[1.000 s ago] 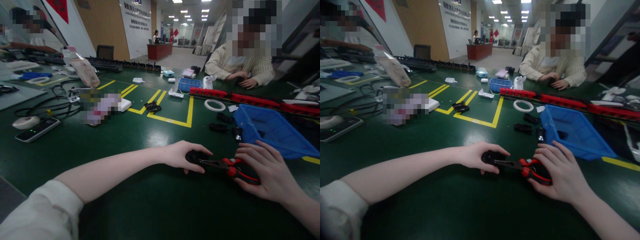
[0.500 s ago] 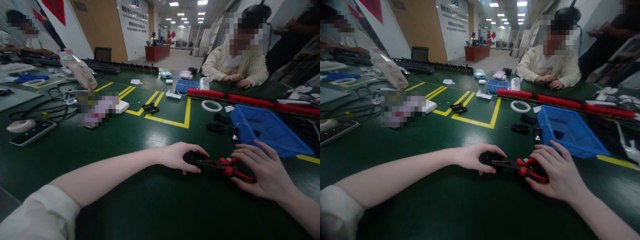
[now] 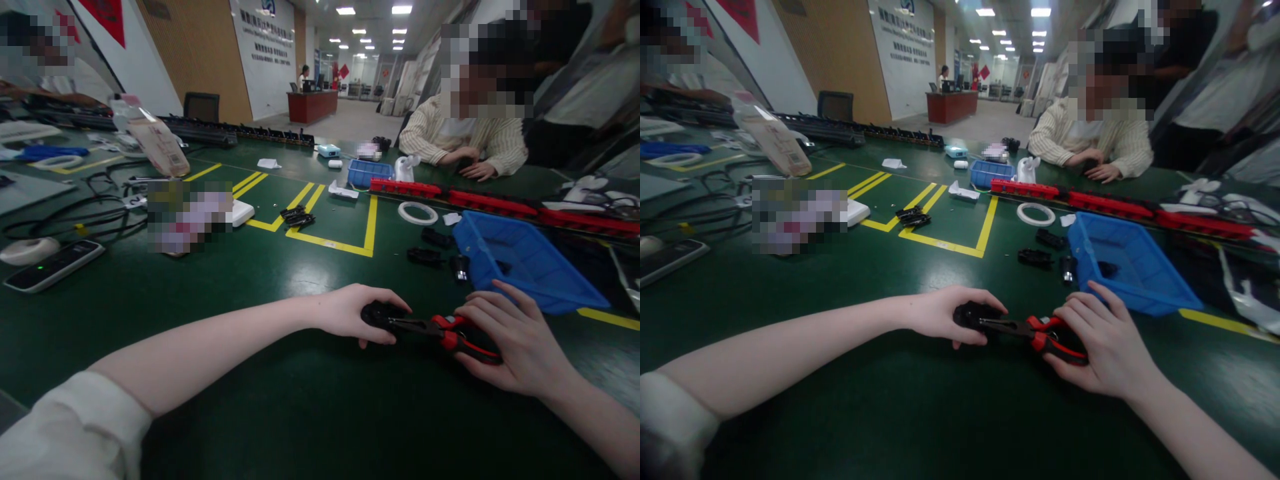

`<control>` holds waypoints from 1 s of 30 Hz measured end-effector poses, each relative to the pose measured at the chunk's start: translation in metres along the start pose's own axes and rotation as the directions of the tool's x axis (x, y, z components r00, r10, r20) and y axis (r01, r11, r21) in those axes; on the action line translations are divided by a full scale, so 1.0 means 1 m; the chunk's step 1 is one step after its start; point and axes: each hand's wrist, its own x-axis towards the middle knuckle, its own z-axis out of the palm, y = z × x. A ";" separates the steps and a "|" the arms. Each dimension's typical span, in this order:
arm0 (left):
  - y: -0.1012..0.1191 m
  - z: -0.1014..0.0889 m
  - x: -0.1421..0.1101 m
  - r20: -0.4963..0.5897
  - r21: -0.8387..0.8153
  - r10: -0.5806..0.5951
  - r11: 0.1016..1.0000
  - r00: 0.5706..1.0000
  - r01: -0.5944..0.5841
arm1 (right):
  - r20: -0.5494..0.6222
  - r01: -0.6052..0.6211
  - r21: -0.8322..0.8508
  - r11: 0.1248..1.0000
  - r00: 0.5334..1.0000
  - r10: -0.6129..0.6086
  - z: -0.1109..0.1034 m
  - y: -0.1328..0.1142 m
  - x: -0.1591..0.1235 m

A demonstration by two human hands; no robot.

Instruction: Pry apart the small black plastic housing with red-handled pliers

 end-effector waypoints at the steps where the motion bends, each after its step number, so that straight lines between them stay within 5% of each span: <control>1: 0.000 0.000 0.000 0.002 0.007 -0.003 1.000 1.000 0.003 | 0.004 0.004 0.000 1.000 1.000 -0.004 0.000 0.000 0.000; 30: 0.004 -0.004 -0.002 -0.017 -0.072 -0.055 0.996 0.998 0.054 | 0.080 -0.197 0.078 0.977 0.978 0.191 -0.005 -0.019 0.006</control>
